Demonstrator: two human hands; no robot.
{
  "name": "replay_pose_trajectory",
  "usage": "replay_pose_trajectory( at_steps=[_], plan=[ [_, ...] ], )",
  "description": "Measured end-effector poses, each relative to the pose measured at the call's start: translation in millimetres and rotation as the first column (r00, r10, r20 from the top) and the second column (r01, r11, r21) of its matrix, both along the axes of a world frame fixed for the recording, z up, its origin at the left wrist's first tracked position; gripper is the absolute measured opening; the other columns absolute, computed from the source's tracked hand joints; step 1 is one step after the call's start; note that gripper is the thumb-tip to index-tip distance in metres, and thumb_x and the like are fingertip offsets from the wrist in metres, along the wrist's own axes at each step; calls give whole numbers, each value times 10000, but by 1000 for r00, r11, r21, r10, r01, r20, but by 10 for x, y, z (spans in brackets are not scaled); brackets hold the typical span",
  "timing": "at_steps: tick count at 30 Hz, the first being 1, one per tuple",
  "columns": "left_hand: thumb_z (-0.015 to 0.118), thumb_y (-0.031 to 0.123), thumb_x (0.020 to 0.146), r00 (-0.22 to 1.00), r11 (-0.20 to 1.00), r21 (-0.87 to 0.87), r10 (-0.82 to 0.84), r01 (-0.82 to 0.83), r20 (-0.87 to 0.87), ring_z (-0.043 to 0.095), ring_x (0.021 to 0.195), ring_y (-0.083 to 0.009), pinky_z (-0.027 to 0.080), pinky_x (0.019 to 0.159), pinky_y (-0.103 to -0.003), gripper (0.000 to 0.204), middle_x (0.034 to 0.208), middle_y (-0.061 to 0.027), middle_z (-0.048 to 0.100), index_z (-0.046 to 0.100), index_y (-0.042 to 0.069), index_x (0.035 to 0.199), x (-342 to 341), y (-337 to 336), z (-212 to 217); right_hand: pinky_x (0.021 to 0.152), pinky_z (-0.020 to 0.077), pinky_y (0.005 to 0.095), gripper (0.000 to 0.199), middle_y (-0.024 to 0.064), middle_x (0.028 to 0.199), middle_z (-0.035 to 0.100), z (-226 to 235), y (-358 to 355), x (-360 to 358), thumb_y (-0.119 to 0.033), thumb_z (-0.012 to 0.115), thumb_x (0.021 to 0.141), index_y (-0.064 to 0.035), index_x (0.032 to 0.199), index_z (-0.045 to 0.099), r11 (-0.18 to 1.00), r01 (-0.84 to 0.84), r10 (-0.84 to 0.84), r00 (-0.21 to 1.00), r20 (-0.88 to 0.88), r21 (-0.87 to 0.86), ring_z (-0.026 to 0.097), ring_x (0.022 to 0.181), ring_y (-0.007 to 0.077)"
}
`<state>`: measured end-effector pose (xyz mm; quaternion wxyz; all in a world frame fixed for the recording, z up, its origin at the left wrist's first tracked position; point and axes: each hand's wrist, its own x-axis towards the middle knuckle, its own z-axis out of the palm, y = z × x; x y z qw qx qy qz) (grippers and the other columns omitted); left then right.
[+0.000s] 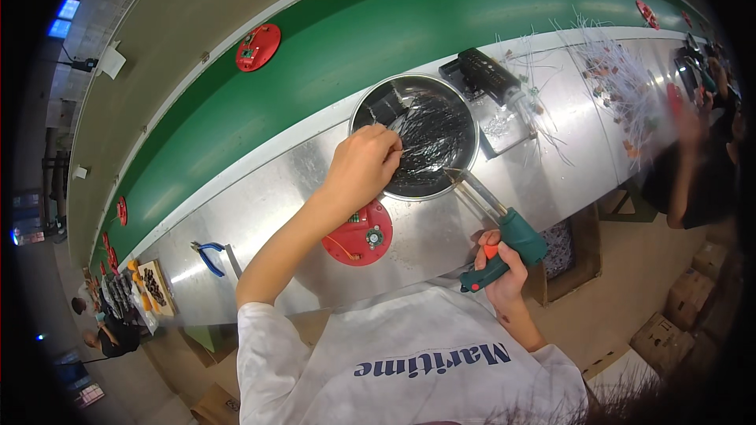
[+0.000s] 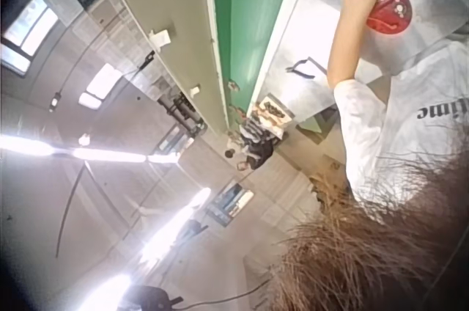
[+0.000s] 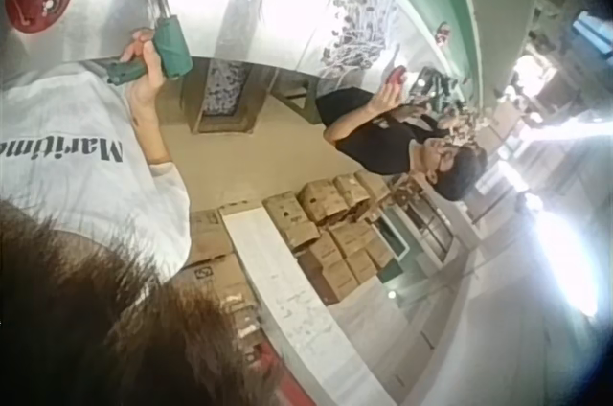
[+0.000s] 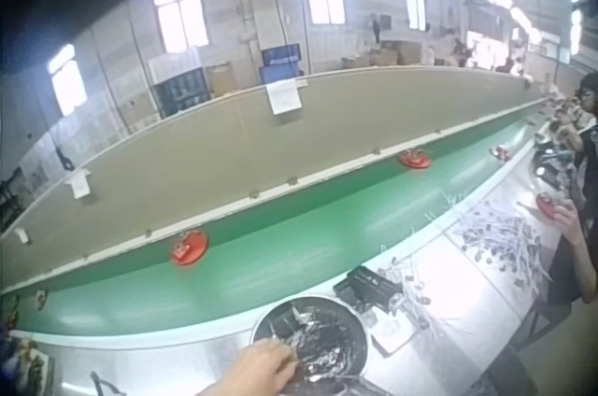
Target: The person attaches wires to circuit boards on circular plastic bases using a soldering tool and places the assembled components onto a conveyor belt.
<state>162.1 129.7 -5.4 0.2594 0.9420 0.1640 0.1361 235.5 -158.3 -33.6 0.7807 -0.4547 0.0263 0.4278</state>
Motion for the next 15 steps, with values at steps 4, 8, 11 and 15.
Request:
replay_pose_trajectory(
  at_steps=[4, 8, 11, 15],
  plan=[
    [706, 45, 767, 995, 967, -237, 100, -97, -2, 538, 629, -216, 444, 587, -338, 80, 789, -90, 578, 654, 10, 817, -48, -47, 109, 586, 444, 289, 216, 135, 968, 558, 6, 3, -5, -212, 526, 862, -11, 941, 540, 1000, 4, -4, 1000, 5, -4, 545, 593, 176],
    [728, 45, 765, 992, 952, -296, 106, -81, 70, 458, 592, -153, 399, 561, -296, 93, 804, -57, 533, 670, 8, 827, -88, -76, 151, 585, 443, 289, 217, 137, 964, 559, 7, 15, -11, -212, 525, 862, -10, 940, 541, 1000, 9, -9, 1000, 5, -8, 544, 591, 176],
    [739, 49, 770, 979, 941, -317, 164, -120, 118, 412, 579, -117, 368, 541, -273, 95, 828, -33, 498, 682, 7, 833, -109, -91, 173, 588, 441, 289, 222, 138, 962, 559, 14, 28, -16, -213, 528, 861, -7, 942, 541, 1000, 9, -9, 1000, 1, -11, 541, 589, 178],
    [736, 48, 779, 977, 927, -358, 171, -114, 131, 386, 550, -76, 339, 507, -242, 95, 847, -17, 510, 698, 10, 857, -111, -95, 182, 591, 441, 288, 226, 140, 962, 559, 20, 47, -12, -212, 531, 858, -2, 942, 541, 1000, 16, -16, 1000, 13, -13, 539, 589, 179]
  ],
)
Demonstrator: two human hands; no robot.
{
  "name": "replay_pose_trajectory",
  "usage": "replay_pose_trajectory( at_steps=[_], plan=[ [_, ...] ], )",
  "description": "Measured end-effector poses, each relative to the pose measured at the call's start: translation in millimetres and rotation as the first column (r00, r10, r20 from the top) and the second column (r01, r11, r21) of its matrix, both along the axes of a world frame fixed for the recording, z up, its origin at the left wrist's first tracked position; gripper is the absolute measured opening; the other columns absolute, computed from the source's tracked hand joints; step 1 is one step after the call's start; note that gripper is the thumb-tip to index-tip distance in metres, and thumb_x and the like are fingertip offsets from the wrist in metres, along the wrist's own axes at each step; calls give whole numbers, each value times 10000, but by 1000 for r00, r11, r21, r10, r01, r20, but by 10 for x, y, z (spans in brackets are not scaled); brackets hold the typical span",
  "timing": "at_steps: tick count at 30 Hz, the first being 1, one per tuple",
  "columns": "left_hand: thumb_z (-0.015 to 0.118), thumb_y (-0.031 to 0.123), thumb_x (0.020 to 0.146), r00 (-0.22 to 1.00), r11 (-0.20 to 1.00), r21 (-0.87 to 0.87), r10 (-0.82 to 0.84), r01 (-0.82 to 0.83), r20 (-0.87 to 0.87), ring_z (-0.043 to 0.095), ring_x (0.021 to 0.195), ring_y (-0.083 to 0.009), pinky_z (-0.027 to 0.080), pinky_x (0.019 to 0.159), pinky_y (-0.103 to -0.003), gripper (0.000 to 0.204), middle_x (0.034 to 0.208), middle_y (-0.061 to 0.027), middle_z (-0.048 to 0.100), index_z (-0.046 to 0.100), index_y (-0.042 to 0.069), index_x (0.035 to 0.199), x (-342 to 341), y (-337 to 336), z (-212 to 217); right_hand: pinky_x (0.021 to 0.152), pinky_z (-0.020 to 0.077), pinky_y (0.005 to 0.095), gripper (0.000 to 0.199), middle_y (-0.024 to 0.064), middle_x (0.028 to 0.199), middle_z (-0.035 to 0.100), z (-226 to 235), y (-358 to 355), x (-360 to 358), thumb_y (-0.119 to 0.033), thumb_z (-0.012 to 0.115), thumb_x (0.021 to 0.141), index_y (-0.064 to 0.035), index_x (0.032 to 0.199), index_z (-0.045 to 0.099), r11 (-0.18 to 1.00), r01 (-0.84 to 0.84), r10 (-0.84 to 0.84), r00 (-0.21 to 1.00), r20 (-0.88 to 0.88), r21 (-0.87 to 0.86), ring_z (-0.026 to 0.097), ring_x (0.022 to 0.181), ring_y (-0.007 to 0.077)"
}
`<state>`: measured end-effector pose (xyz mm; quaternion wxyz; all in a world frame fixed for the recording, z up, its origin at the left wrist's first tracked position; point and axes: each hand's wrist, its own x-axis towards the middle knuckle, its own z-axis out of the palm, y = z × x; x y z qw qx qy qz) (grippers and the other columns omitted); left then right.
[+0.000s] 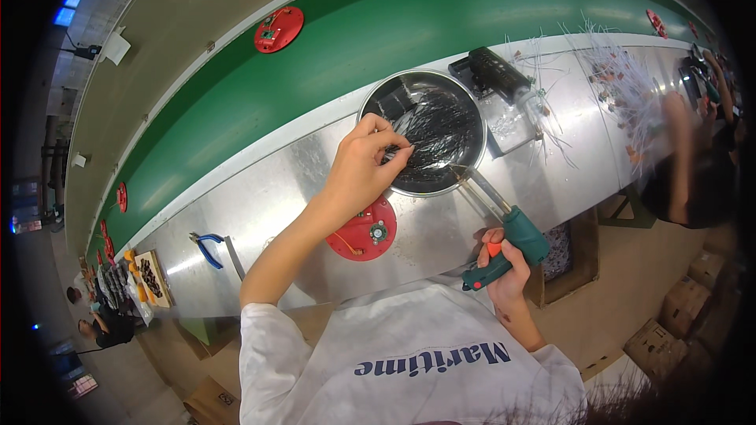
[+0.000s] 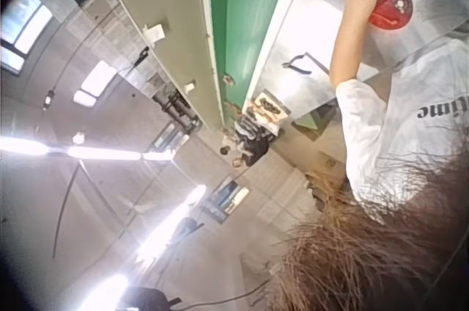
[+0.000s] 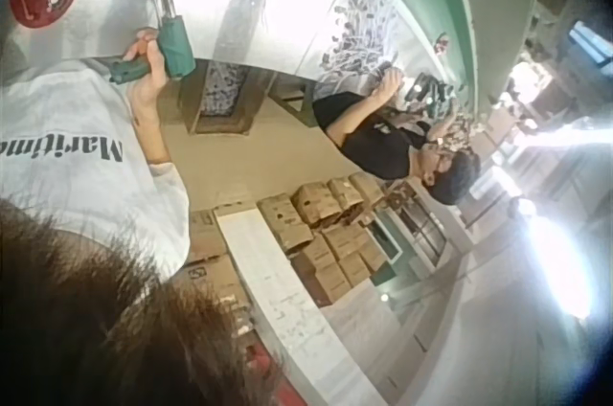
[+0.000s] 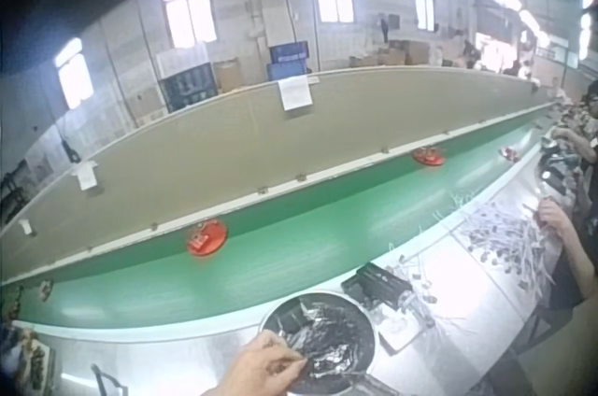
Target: The person attaches wires to circuit boards on circular plastic bases using a soldering tool and places the assembled components onto a conveyor belt.
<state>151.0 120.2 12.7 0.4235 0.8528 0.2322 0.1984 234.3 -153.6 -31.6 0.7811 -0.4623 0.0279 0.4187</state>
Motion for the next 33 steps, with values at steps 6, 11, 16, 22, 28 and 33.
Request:
replay_pose_trajectory(
  at_steps=[6, 11, 16, 22, 28, 33],
  plan=[
    [711, 30, 786, 997, 996, -57, 64, -61, 42, 462, 509, -69, 385, 492, -229, 87, 883, -50, 589, 710, -5, 867, 7, -9, -29, 595, 441, 287, 226, 146, 961, 560, 10, -13, 6, -206, 533, 854, 3, 939, 541, 1000, -4, 4, 1000, 4, 3, 537, 584, 181],
    [710, 29, 806, 970, 982, -135, 155, -131, 185, 508, 520, -26, 409, 492, -191, 79, 907, -41, 650, 703, -3, 877, -59, -136, 76, 599, 442, 286, 229, 147, 966, 560, -10, -60, 11, -208, 535, 853, 4, 940, 544, 1000, -13, 13, 1000, 16, -10, 538, 588, 184],
    [696, 33, 832, 992, 915, -400, 97, -57, 82, 537, 516, -17, 401, 475, -188, 88, 730, -7, 650, 651, 22, 906, -559, -695, 282, 615, 452, 299, 213, 139, 975, 566, 35, -23, 16, -183, 560, 859, 1, 965, 555, 996, -76, 78, 996, 42, -43, 558, 646, 184],
    [677, 54, 855, 995, 759, -646, 29, -81, -90, 501, 498, -14, 352, 460, -188, 77, 721, -3, 631, 617, 20, 889, -926, -1081, 127, 655, 486, 289, 181, 117, 1068, 593, 221, 205, -131, -56, 611, 859, -5, 1029, 575, 957, -287, 290, 944, 158, -43, 628, 788, 206],
    [648, 32, 871, 991, 688, -713, 116, -133, -73, 519, 553, -8, 376, 494, -189, 62, 744, -16, 663, 596, 11, 897, -1132, -1241, 24, 755, 539, 300, 313, 117, 1054, 608, 319, 595, -352, 125, 685, 760, 1, 1032, 590, 868, -484, 495, 825, 273, -109, 647, 894, 193],
    [660, 36, 858, 989, 723, -676, 133, -144, -69, 535, 551, -20, 394, 496, -193, 92, 757, -28, 671, 600, 11, 923, -1264, -1284, -50, 742, 542, 293, 302, 117, 1023, 616, 345, 692, -451, 124, 702, 750, 5, 1006, 596, 825, -503, 564, 766, 310, -257, 640, 864, 173]
  ],
)
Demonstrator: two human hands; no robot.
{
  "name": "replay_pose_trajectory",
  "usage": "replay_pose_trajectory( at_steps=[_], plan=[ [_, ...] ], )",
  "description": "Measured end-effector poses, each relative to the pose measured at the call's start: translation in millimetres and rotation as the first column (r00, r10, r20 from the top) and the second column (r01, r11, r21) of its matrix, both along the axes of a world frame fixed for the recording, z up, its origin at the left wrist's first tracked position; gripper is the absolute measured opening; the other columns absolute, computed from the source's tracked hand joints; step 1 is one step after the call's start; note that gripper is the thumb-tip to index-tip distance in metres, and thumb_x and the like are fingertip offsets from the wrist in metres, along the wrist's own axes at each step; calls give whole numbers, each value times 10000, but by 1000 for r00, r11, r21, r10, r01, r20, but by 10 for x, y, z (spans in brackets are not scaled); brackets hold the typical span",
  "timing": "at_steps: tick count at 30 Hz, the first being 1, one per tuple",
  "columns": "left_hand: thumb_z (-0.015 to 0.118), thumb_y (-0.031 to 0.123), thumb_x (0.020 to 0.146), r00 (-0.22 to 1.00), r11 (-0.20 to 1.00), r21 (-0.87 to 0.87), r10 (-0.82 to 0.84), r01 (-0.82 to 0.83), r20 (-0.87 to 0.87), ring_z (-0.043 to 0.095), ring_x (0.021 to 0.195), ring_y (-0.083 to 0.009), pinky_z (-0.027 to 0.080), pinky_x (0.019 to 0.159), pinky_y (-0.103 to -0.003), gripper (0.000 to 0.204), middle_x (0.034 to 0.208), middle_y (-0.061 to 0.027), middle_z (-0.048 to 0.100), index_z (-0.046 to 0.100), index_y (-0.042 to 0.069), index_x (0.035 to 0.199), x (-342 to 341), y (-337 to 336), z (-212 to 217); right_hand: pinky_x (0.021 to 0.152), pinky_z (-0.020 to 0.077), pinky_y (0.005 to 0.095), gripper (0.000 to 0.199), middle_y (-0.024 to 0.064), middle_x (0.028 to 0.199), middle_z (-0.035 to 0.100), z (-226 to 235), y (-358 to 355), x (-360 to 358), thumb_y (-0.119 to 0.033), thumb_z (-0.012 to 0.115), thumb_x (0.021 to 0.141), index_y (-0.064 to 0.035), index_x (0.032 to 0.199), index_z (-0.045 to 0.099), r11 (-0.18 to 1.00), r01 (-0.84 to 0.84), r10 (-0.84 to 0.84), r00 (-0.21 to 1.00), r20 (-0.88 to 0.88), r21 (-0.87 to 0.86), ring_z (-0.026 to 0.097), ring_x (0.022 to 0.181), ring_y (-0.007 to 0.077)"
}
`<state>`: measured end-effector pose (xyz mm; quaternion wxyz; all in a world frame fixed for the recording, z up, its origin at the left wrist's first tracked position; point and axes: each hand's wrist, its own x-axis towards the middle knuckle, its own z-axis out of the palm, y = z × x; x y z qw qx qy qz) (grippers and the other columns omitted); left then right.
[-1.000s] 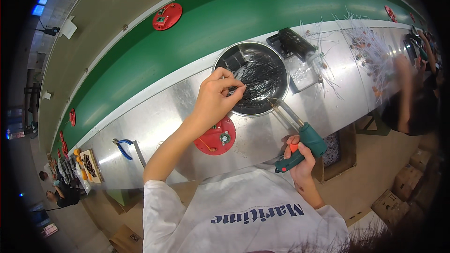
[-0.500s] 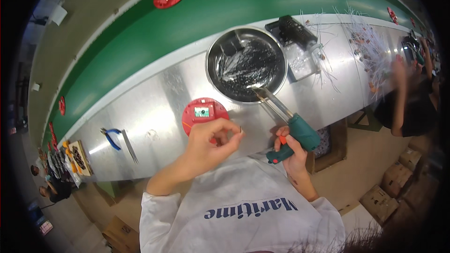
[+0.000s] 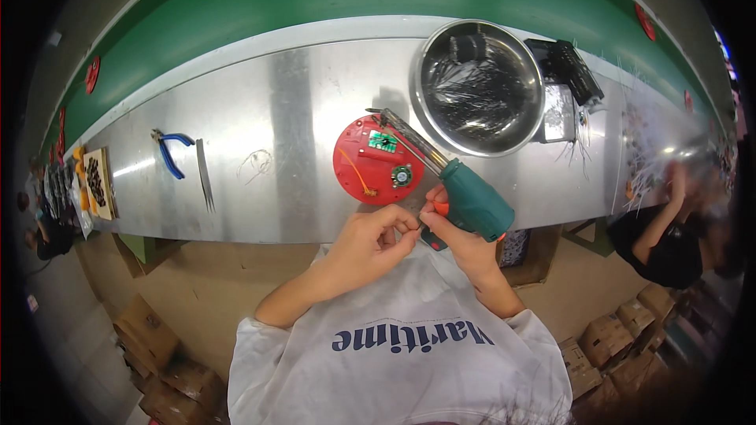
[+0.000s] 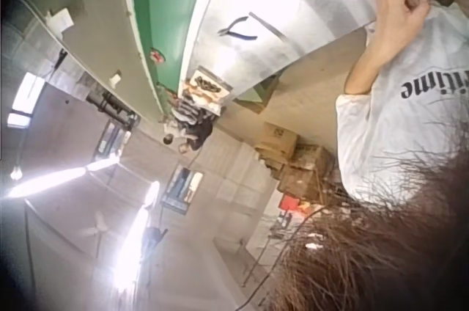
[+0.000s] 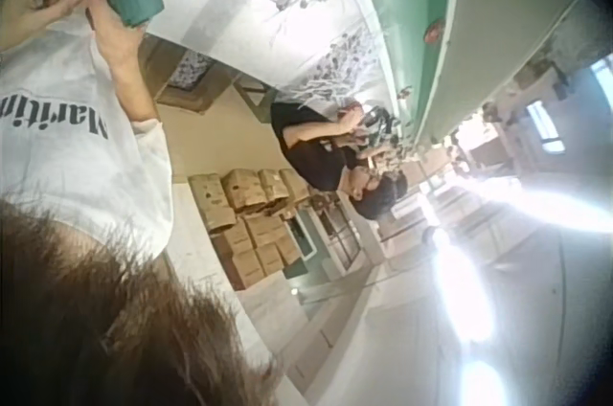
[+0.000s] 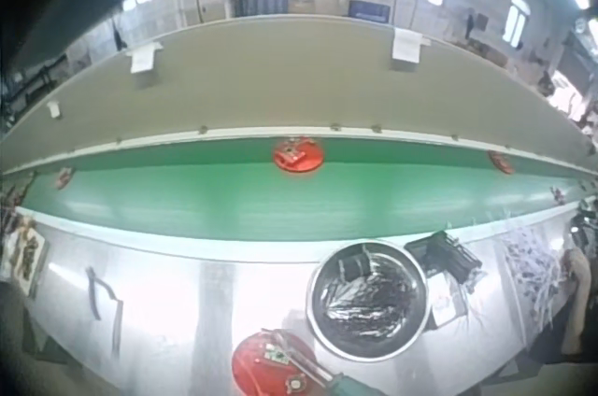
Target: The person attaches wires to circuit boards on circular plastic bases using a soldering tool and places the assembled components onto a conveyor belt.
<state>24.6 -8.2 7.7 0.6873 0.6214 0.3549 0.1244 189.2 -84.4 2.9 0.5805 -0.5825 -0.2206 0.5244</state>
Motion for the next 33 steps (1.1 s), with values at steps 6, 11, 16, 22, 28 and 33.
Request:
replay_pose_trajectory(
  at_steps=[6, 11, 16, 22, 28, 33],
  plan=[
    [696, 78, 850, 978, 971, 153, 196, -184, -67, 551, 530, -44, 410, 482, -201, 105, 700, -40, 659, 639, 4, 897, -107, 35, -68, 719, 527, 288, 319, 111, 1008, 617, -9, -2, 29, 144, 699, 720, 6, 987, 593, 999, 38, -40, 996, 82, 28, 639, 837, 173],
    [706, 135, 853, 839, 808, 464, 500, -364, -213, 589, 486, -123, 440, 461, -263, 142, 617, -82, 647, 643, 24, 792, -68, 259, -238, 753, 512, 306, 316, 117, 1003, 595, -34, -38, 109, 137, 683, 719, 6, 988, 579, 994, 95, -98, 993, 64, 54, 616, 843, 182],
    [680, 113, 876, 845, 815, 416, 506, -403, -173, 648, 532, -171, 480, 477, -265, 142, 627, -109, 652, 644, 1, 798, -33, 337, -256, 759, 508, 308, 324, 118, 1007, 588, -66, -67, 91, 131, 680, 722, 2, 999, 573, 995, 84, -86, 996, 28, 49, 611, 848, 183],
    [690, 76, 879, 839, 705, 598, 536, -383, -94, 556, 538, -68, 426, 490, -218, 119, 641, -60, 634, 667, -33, 840, -135, 235, -285, 724, 527, 285, 316, 101, 1031, 598, -129, -83, 105, 150, 692, 748, 1, 1007, 588, 997, 45, -45, 999, 10, 58, 638, 841, 159],
    [686, 39, 869, 832, 665, 681, 535, -307, -148, 568, 539, -96, 440, 497, -222, 71, 702, -79, 663, 685, -30, 884, -177, 89, -125, 725, 526, 279, 323, 98, 997, 602, -104, -33, 75, 152, 694, 718, 2, 984, 587, 999, 31, -32, 999, 29, 32, 635, 816, 162],
    [662, -9, 867, 893, 702, 639, 447, -316, -49, 591, 566, -119, 467, 506, -235, 101, 799, -98, 687, 690, -32, 961, -90, 68, -100, 737, 530, 279, 323, 99, 1003, 607, -87, -3, 39, 144, 710, 721, 2, 987, 593, 1000, 8, -9, 1000, 30, 11, 638, 821, 151]
  ],
)
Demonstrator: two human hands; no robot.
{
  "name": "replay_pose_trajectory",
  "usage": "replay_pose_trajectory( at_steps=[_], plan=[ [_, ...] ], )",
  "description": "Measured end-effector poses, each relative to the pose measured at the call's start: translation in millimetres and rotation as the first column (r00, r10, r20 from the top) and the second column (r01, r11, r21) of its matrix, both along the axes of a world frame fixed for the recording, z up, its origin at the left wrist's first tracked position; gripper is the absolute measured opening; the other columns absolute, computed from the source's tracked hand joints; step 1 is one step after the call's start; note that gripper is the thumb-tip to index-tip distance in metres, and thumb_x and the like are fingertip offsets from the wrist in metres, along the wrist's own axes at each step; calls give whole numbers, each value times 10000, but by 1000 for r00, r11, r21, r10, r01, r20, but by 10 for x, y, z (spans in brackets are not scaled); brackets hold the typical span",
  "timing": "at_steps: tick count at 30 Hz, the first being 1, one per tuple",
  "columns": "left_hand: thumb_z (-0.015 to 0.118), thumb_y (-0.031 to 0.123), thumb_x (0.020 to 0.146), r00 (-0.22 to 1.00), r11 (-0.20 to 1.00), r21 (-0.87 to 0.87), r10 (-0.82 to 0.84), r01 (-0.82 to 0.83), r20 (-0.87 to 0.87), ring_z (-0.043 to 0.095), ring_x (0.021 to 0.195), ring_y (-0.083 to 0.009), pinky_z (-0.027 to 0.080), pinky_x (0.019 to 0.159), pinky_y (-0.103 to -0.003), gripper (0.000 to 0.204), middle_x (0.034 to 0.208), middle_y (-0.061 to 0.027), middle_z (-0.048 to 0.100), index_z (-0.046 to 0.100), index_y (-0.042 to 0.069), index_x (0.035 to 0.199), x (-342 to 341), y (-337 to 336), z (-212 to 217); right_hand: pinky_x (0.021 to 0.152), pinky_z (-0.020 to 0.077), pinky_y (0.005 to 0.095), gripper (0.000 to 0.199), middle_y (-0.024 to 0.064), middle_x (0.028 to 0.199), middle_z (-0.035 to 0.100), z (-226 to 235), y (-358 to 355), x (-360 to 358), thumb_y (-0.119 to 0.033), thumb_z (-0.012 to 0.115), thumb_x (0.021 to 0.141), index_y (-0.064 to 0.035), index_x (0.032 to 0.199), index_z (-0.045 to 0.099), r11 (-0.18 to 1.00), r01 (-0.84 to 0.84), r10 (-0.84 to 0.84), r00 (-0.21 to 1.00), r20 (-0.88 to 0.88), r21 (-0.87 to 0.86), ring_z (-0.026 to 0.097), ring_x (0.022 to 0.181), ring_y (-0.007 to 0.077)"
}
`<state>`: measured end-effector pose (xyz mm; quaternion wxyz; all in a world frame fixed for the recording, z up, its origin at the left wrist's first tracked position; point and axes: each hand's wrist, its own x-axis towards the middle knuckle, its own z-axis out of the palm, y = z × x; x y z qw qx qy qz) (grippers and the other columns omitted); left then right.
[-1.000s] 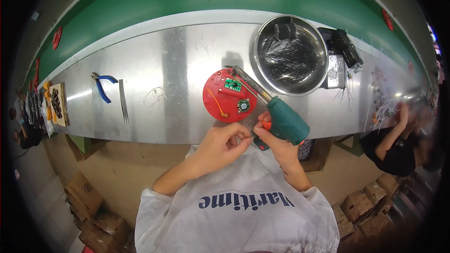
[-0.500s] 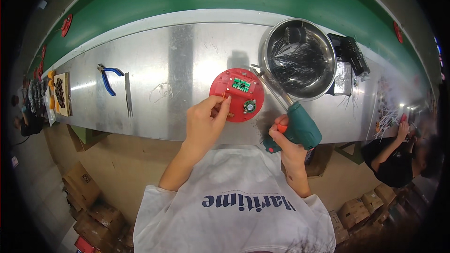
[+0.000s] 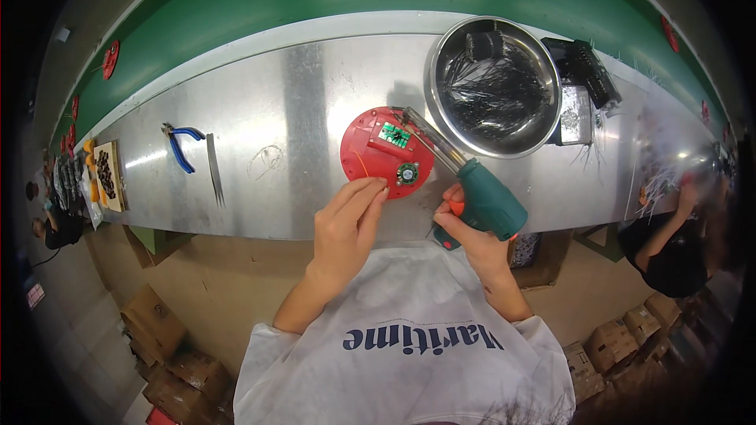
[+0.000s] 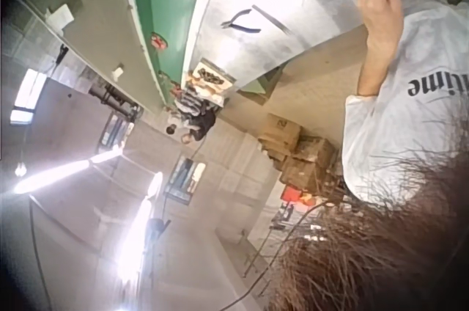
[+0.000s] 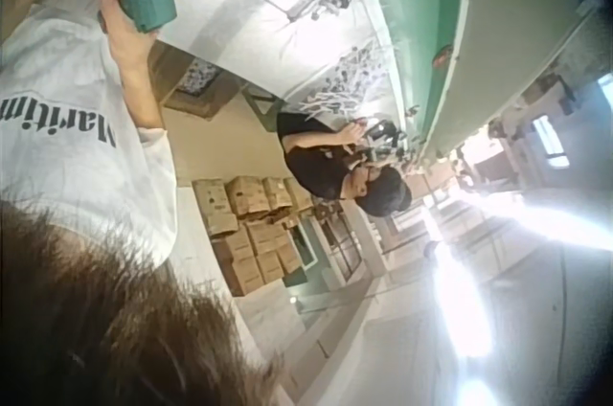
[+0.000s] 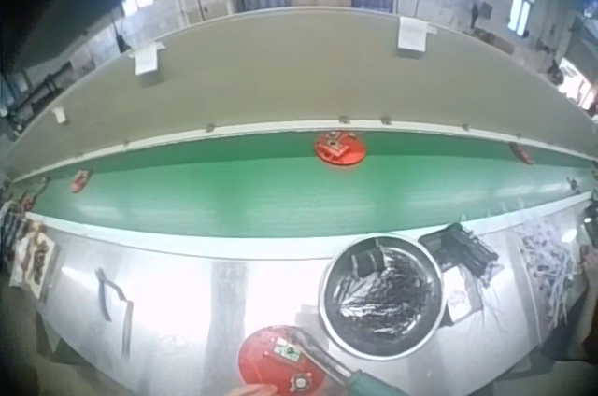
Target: The person attaches wires to circuit boards on circular plastic bases using a soldering tool and places the assembled components onto a conveyor belt.
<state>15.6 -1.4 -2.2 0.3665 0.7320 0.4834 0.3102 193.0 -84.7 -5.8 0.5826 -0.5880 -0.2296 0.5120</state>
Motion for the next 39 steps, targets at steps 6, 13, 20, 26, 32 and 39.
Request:
replay_pose_trajectory(
  at_steps=[6, 13, 20, 26, 32, 39],
  plan=[
    [676, 8, 844, 987, 976, -170, -122, 139, 105, 636, 607, -183, 491, 526, -273, 124, 817, -109, 680, 689, -14, 964, -20, -9, 5, 758, 525, 267, 312, 98, 1019, 608, -10, 55, -68, 135, 714, 732, -4, 988, 603, 1000, -2, 4, 996, -94, 23, 634, 849, 142],
    [675, -41, 802, 945, 945, -28, -324, 325, 39, 651, 640, -205, 495, 550, -262, 194, 778, -120, 664, 688, -17, 994, -28, -46, -21, 783, 527, 268, 310, 84, 1022, 613, 56, 186, -176, 120, 717, 746, 4, 1013, 610, 995, -10, 0, 994, -108, -94, 627, 871, 133],
    [682, 17, 821, 946, 944, -123, -290, 307, 143, 660, 665, -240, 517, 554, -305, 142, 823, -112, 680, 679, 0, 962, -12, -119, -3, 798, 522, 276, 308, 75, 999, 616, 1, 202, -183, 111, 718, 743, 3, 1009, 605, 1000, -6, 2, 994, -109, -28, 615, 906, 140],
    [695, 24, 816, 976, 875, -448, -113, 186, 186, 648, 613, -228, 495, 516, -289, 164, 803, -111, 670, 663, -4, 975, 102, -198, 44, 812, 507, 287, 305, 74, 996, 599, -43, 218, -152, 110, 697, 744, -13, 1002, 589, 999, -31, 25, 988, -154, -38, 609, 893, 145],
    [682, -30, 819, 972, 975, -6, -222, 223, 72, 591, 539, -156, 444, 482, -254, 134, 739, -104, 657, 679, -14, 952, 117, -179, -41, 782, 493, 274, 302, 85, 1009, 593, -108, 214, -138, 98, 674, 757, -15, 1021, 579, 1000, -14, 17, 987, -159, 22, 607, 860, 143],
    [684, 2, 817, 970, 969, -108, -211, 224, 118, 624, 575, -231, 478, 506, -308, 110, 773, -104, 658, 673, -3, 927, 88, -132, 14, 690, 458, 250, 251, 89, 1005, 586, -86, 215, -127, 61, 638, 802, -13, 1031, 567, 997, 9, -40, 917, -398, -80, 589, 798, 132]
  ],
)
